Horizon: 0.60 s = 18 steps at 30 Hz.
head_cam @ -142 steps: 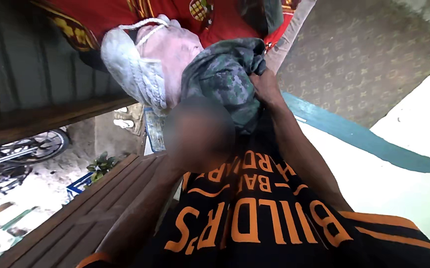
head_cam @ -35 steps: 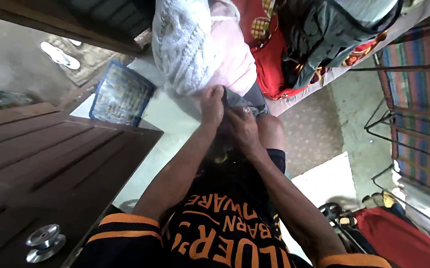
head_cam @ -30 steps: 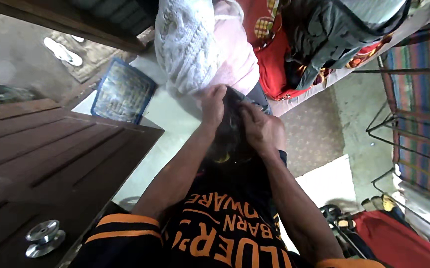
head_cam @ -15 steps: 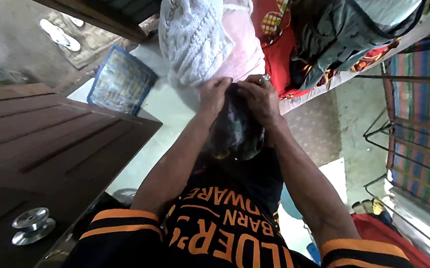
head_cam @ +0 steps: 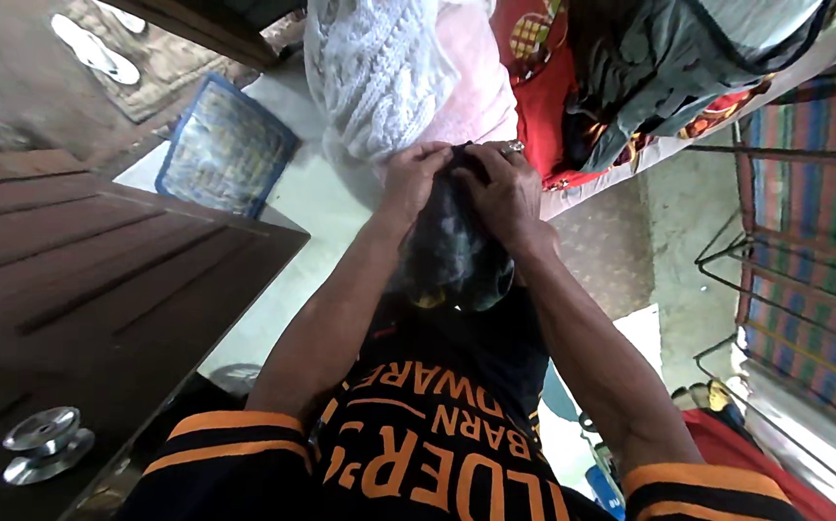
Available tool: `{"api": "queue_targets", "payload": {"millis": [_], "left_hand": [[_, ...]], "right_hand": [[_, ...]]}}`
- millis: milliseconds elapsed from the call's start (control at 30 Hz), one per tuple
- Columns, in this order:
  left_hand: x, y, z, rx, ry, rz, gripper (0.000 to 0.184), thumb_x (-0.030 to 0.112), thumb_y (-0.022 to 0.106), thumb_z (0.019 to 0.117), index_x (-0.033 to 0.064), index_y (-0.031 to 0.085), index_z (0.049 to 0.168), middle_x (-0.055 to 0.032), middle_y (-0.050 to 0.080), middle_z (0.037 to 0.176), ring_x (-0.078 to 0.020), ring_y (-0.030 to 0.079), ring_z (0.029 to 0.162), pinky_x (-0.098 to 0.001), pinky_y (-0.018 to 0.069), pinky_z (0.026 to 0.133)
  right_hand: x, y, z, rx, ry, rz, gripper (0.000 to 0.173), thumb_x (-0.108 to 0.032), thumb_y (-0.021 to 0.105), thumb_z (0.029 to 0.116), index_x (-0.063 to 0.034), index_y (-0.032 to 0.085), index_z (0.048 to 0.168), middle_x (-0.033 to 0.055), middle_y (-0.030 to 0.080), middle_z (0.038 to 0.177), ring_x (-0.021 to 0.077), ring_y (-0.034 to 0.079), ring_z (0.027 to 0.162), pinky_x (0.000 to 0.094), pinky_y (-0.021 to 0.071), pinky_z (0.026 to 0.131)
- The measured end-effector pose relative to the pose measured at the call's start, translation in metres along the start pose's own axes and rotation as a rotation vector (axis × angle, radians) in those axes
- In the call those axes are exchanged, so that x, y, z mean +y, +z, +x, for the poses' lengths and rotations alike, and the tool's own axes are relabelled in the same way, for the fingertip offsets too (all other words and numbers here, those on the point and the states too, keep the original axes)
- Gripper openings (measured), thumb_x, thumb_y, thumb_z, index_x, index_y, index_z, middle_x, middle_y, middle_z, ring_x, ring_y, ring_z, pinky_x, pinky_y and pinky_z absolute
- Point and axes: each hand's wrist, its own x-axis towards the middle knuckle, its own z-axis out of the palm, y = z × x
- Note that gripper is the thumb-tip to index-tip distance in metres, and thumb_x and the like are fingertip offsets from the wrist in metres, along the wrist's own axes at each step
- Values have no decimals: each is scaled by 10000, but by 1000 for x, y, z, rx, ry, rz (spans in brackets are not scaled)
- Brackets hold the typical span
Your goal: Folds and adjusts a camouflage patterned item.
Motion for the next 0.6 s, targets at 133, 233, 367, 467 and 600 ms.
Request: {"api": "queue_targets", "payload": {"millis": [133,233,367,467,600], "left_hand": [[2,-4,2,-23,-45,13,200,153,577,1036,41,677,1169,-61,679,1064,-95,638,964,-318,528,895],[1,-5,2,-49,-35,7,189,137,566,1035,43,677,1156,-58,670,1061,-98,628,971,-319,519,900],[2,-3,4,-62,-4,33,258,224,577,1047,30,693,1173,-84,694,1091,-118,653,1006,-343,527,942],[6,3,4,-120,28,180,256,254,597,1044,35,717,1100,-70,709,1029,-96,654,959,-328,522,919],[7,1,5,-129,26,210,242,238,589,1047,30,713,1051,-59,694,978,-79,634,910,-310,511,886]], "right_hand": [[-4,-10,12,-168,260,312,218,-142,703,933,-54,752,1127,85,771,1063,173,738,971,396,580,895],[-1,-15,15,-179,315,399,187,-89,684,916,-41,746,1086,70,758,976,96,710,863,300,573,825],[-6,-19,17,-187,314,415,181,-76,654,919,-36,733,1077,60,745,946,63,690,824,256,569,778],[-11,-23,17,-202,318,367,172,-83,638,932,-38,739,1064,68,757,974,81,710,885,282,576,829],[-19,-31,22,-263,478,376,115,-136,671,937,-83,745,1007,21,739,905,74,685,813,305,558,775]]}}
